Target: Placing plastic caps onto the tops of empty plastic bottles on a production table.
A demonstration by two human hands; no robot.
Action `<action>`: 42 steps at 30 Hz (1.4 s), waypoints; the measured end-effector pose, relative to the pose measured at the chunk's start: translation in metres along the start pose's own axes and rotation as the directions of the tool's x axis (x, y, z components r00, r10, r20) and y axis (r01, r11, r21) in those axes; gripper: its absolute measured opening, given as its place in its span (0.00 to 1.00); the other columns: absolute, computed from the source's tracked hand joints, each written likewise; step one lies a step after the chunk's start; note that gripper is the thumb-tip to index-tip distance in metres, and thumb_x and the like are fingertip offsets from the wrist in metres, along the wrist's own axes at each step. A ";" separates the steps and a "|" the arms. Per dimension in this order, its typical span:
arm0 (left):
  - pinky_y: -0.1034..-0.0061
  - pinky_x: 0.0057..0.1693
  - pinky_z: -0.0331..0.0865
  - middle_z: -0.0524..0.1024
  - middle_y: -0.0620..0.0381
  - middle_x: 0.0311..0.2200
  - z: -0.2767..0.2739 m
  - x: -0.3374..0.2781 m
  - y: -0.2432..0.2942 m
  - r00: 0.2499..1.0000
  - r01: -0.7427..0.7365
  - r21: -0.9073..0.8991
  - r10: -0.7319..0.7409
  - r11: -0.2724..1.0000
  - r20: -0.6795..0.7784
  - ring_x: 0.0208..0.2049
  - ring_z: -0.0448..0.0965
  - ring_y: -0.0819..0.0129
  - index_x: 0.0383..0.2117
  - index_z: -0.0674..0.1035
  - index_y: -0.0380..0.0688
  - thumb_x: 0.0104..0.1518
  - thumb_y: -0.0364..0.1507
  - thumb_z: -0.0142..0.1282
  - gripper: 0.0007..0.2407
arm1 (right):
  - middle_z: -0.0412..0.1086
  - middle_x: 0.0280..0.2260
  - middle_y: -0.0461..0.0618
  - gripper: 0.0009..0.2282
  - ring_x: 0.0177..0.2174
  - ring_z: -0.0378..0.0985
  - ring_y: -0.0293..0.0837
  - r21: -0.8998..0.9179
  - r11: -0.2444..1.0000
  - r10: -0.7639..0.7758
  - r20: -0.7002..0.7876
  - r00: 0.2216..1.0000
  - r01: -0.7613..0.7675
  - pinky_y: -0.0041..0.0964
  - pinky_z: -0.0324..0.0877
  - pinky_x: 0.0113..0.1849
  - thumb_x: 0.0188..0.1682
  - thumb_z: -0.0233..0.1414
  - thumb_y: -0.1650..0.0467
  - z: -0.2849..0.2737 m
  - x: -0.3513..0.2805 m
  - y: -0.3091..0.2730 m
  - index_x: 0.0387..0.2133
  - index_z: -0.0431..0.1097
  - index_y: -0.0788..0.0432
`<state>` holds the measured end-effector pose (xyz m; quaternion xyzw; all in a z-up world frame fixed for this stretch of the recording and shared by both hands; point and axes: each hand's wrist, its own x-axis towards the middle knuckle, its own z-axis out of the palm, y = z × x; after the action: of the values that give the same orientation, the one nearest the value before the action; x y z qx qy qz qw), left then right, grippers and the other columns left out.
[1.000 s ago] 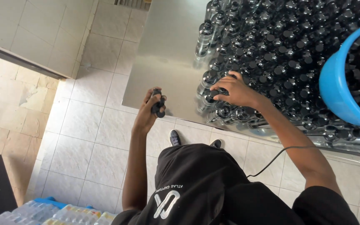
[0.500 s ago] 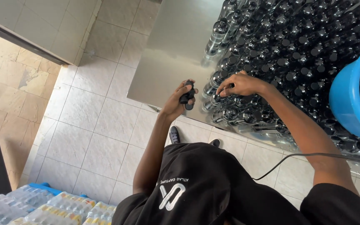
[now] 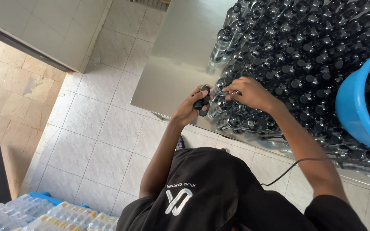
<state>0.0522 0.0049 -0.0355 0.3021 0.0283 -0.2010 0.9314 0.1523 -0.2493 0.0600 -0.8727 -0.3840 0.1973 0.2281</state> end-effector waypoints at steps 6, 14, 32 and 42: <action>0.77 0.41 0.79 0.75 0.49 0.44 -0.005 0.028 -0.022 0.995 -0.078 -0.066 0.074 0.995 -0.071 0.30 0.80 0.73 0.61 0.69 0.48 0.73 0.34 0.55 0.15 | 0.77 0.41 0.45 0.14 0.44 0.83 0.49 0.189 0.974 -0.055 -0.339 0.939 0.126 0.47 0.78 0.46 0.57 0.60 0.55 0.043 -0.032 -0.041 0.46 0.79 0.48; 0.81 0.33 0.81 0.76 0.53 0.47 0.025 0.026 -0.030 0.982 -0.115 -0.105 0.097 0.988 -0.163 0.35 0.83 0.75 0.69 0.63 0.46 0.73 0.40 0.53 0.23 | 0.71 0.43 0.44 0.14 0.44 0.83 0.47 -0.192 0.981 -0.121 -0.453 0.883 0.036 0.43 0.81 0.40 0.59 0.59 0.63 0.094 -0.026 -0.046 0.56 0.72 0.48; 0.79 0.40 0.76 0.72 0.54 0.47 -0.006 0.023 -0.044 0.984 -0.048 -0.177 0.016 0.983 -0.178 0.38 0.81 0.70 0.66 0.66 0.48 0.73 0.37 0.55 0.20 | 0.72 0.47 0.61 0.17 0.49 0.79 0.60 0.244 0.968 0.133 -0.286 0.949 -0.062 0.55 0.79 0.50 0.55 0.59 0.68 0.042 -0.099 -0.033 0.57 0.77 0.60; 0.80 0.41 0.71 0.70 0.56 0.47 -0.027 0.013 -0.042 0.977 -0.030 -0.141 -0.001 0.990 -0.214 0.38 0.76 0.72 0.54 0.69 0.52 0.75 0.36 0.51 0.09 | 0.74 0.48 0.46 0.21 0.54 0.72 0.48 -0.252 0.959 0.093 -0.149 0.985 -0.128 0.58 0.55 0.59 0.58 0.54 0.51 0.073 -0.107 0.005 0.54 0.76 0.50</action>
<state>0.0496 -0.0153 -0.0831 0.2544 0.1403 -0.1578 0.9438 0.0499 -0.3150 0.0156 -0.9266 -0.3407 0.0980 0.1256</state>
